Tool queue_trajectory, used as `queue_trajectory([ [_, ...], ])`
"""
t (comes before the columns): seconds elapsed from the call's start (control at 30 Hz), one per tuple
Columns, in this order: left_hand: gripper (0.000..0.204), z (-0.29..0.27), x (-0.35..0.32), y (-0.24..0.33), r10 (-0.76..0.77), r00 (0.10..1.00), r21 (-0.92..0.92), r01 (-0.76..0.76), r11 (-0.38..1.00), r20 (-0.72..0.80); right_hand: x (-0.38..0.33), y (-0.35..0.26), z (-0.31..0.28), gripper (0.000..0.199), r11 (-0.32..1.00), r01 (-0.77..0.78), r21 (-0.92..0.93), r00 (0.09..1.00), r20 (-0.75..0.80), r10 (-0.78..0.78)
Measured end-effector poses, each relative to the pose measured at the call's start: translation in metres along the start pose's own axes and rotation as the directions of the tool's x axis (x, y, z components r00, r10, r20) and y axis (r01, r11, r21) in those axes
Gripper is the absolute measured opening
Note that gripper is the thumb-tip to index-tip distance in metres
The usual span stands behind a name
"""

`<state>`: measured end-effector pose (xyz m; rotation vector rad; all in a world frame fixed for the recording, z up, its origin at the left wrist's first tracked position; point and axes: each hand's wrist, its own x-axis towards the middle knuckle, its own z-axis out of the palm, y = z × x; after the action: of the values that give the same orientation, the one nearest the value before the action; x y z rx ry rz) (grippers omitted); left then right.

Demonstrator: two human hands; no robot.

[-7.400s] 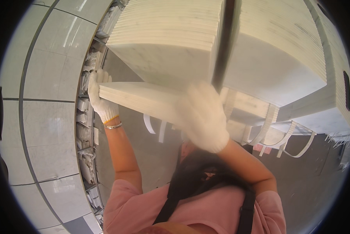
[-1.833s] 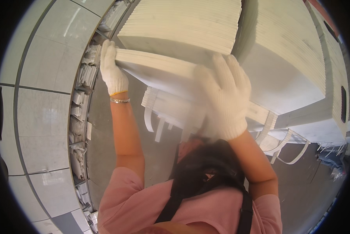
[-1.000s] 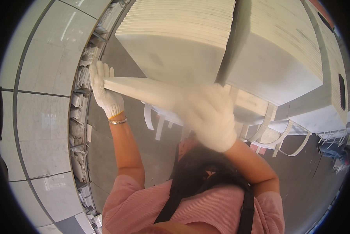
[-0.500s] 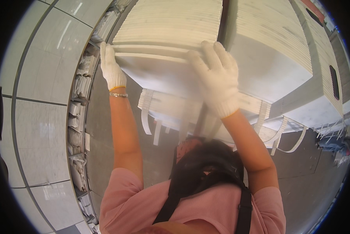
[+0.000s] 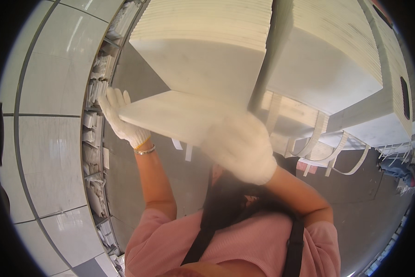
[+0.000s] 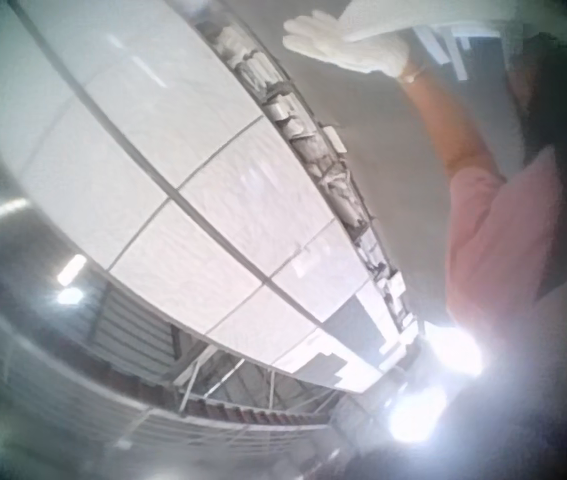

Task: The person repeatedly picks up white square tiles from stacked pallets and places them on the floor in a grid pattern. They walk between the stacks and the floor area, handling one or two tiles at a time and aligning them with previously placed tiles.

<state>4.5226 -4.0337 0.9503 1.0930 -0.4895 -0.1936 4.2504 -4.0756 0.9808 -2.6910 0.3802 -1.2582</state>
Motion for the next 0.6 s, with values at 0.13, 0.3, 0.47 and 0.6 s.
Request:
queue_trajectory([
  [0.13,0.067,0.009,0.016,-0.009,0.016,0.996,0.056,-0.021,0.998,0.083,0.001,0.021,0.0,0.038,0.996,-0.065,-0.056,0.997,-0.034,0.063],
  [0.3,0.053,0.054,0.062,-0.028,-0.113,0.974,0.03,0.109,0.994,0.196,0.012,0.056,-0.003,0.043,0.939,-0.228,-0.257,0.967,-0.17,0.188],
  [0.47,0.068,0.092,0.072,-0.031,-0.076,0.975,0.401,-0.014,0.916,0.208,-0.002,0.074,-0.017,0.041,0.863,-0.283,-0.417,0.957,-0.179,0.228],
  [0.6,0.07,0.1,0.079,-0.034,-0.121,0.97,0.408,0.025,0.913,0.211,-0.064,0.064,-0.02,0.043,0.828,-0.371,-0.419,0.918,-0.03,0.396],
])
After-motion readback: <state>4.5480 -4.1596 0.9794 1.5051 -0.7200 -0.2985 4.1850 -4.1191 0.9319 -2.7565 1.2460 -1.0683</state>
